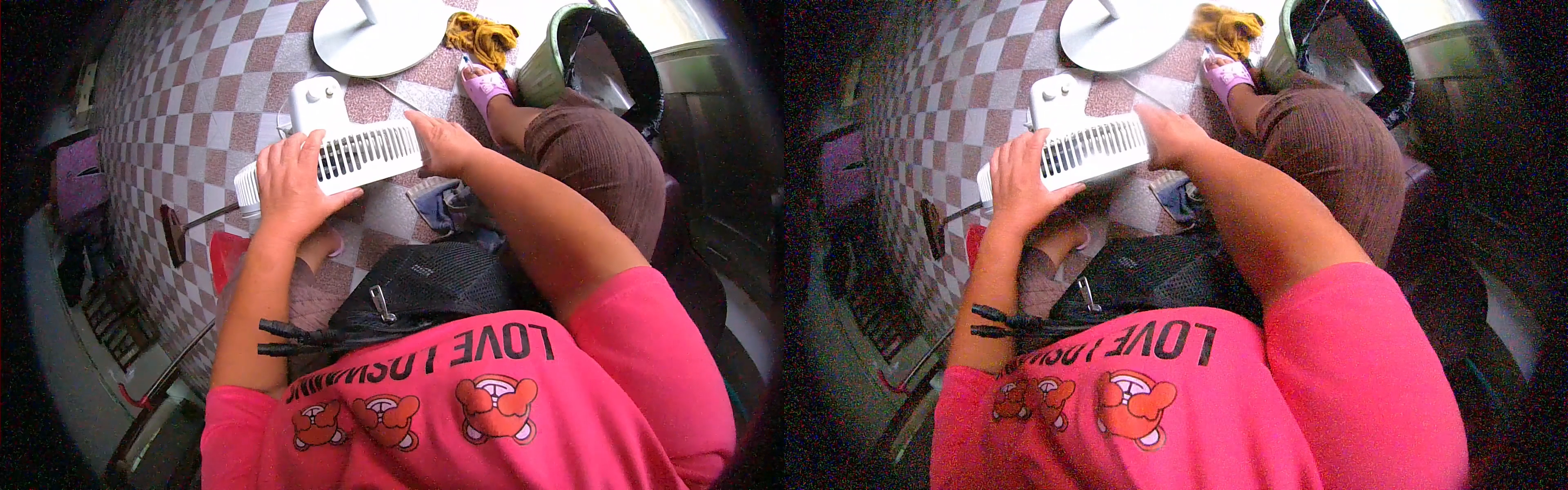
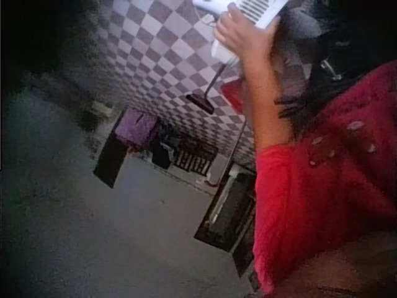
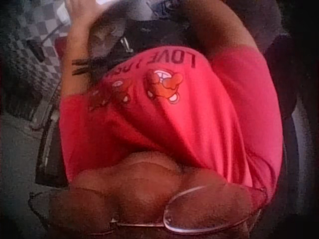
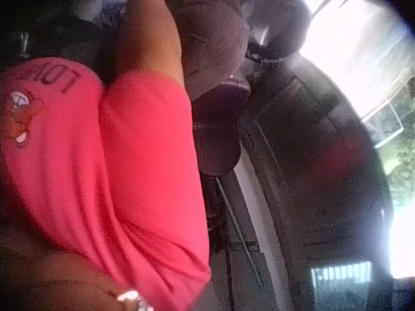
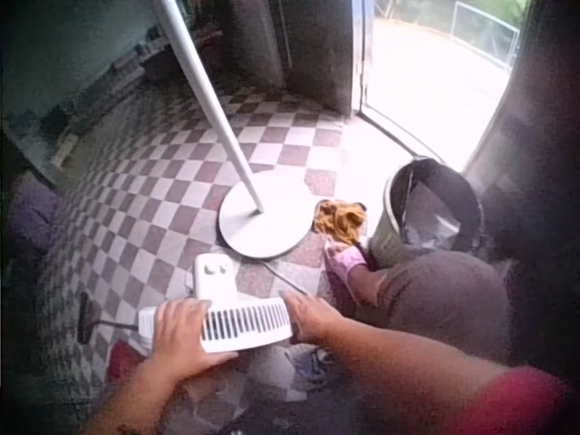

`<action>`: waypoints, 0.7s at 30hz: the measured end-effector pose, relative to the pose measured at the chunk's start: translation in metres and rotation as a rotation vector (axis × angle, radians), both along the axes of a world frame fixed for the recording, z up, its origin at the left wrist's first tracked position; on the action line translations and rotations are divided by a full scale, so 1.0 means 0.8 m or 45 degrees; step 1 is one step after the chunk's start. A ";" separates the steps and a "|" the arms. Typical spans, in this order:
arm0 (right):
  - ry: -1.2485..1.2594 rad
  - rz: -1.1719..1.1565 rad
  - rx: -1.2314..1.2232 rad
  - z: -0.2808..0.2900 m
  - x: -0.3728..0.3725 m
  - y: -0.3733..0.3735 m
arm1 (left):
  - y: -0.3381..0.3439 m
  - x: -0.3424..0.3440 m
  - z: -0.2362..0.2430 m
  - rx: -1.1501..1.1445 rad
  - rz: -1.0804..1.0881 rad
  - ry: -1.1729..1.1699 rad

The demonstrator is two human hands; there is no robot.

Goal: The person unscrews the back cover of a white electric fan with a screwdriver and handles the plastic components by hand.

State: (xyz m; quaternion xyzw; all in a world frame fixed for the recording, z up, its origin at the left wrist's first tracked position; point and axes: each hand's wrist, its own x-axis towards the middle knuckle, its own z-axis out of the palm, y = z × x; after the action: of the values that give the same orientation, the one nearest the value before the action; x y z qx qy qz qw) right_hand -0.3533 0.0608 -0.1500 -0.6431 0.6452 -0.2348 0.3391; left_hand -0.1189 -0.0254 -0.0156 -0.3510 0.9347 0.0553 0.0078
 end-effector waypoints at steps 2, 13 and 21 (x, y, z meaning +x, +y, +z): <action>0.103 0.051 0.121 0.011 -0.001 -0.006 | -0.002 0.001 0.000 -0.012 -0.002 -0.019; 0.200 0.100 0.204 0.003 -0.003 -0.011 | -0.001 0.005 -0.005 -0.027 -0.031 0.017; 0.234 0.098 0.024 0.027 0.016 -0.014 | 0.000 0.000 -0.006 -0.043 -0.011 0.053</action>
State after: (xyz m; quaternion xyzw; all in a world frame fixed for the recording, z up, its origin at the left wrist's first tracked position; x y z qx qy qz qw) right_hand -0.3408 0.0499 -0.1286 -0.6830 0.6506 -0.1556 0.2933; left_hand -0.1188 -0.0251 -0.0208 -0.3457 0.9370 0.0469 -0.0171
